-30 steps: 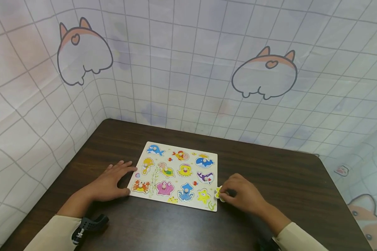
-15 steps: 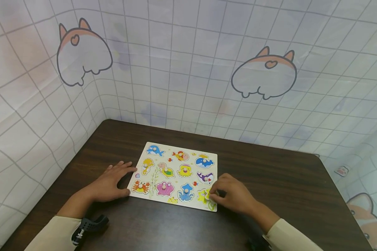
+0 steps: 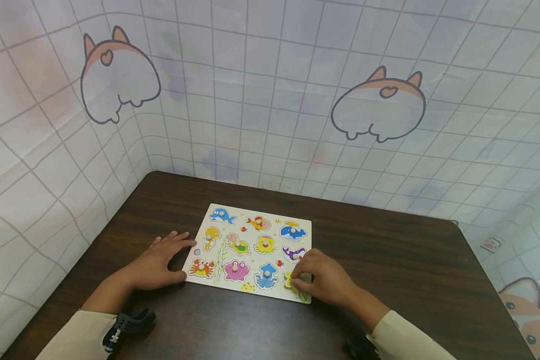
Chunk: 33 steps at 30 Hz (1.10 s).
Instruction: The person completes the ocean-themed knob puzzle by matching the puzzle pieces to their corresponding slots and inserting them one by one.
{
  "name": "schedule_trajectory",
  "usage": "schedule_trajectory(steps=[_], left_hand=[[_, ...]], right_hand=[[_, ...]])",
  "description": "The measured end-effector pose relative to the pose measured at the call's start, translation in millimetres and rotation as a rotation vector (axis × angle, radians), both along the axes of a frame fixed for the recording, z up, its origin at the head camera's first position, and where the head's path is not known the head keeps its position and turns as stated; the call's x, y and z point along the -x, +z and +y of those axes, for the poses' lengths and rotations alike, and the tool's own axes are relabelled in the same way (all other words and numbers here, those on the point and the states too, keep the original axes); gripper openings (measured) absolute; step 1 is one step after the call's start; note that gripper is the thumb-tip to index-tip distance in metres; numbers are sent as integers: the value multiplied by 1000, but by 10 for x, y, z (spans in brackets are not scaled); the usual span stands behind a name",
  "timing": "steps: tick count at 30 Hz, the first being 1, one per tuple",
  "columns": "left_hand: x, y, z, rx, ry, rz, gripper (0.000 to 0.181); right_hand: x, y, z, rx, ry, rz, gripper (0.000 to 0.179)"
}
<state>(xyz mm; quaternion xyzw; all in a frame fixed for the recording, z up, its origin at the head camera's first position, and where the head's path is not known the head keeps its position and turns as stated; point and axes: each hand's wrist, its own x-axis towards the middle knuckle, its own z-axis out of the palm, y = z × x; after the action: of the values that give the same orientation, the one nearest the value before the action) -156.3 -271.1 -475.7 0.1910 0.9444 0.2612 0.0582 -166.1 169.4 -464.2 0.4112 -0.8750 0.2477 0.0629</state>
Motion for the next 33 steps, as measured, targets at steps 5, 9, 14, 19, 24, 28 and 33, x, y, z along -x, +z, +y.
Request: schedule_trajectory(steps=[5,9,14,19,24,28,33], left_hand=[[2,-4,-4,8,-3,1,76],[-5,1,-10,-5,-6,-3,76],[-7,15,-18,-19,-11,-9,76],[-3,15,-21,-19,-12,-15,76],[17,13,-26,-18,-15,-15,75],[14,-7,-44,-12,-14,-23,76],[0,-44,-92,-8,-27,-16,79]], right_hand=[[-5,-18,-37,3,6,-5,5],[-18,-27,-68,-18,-8,-16,6],[-34,-33,-95,-59,-45,-42,7],[-32,-47,-97,-75,-62,-54,6],[-19,-73,-89,-68,-62,-35,7],[-27,-70,-81,-71,-84,-47,11],[-54,10,58,-81,-190,-36,22]])
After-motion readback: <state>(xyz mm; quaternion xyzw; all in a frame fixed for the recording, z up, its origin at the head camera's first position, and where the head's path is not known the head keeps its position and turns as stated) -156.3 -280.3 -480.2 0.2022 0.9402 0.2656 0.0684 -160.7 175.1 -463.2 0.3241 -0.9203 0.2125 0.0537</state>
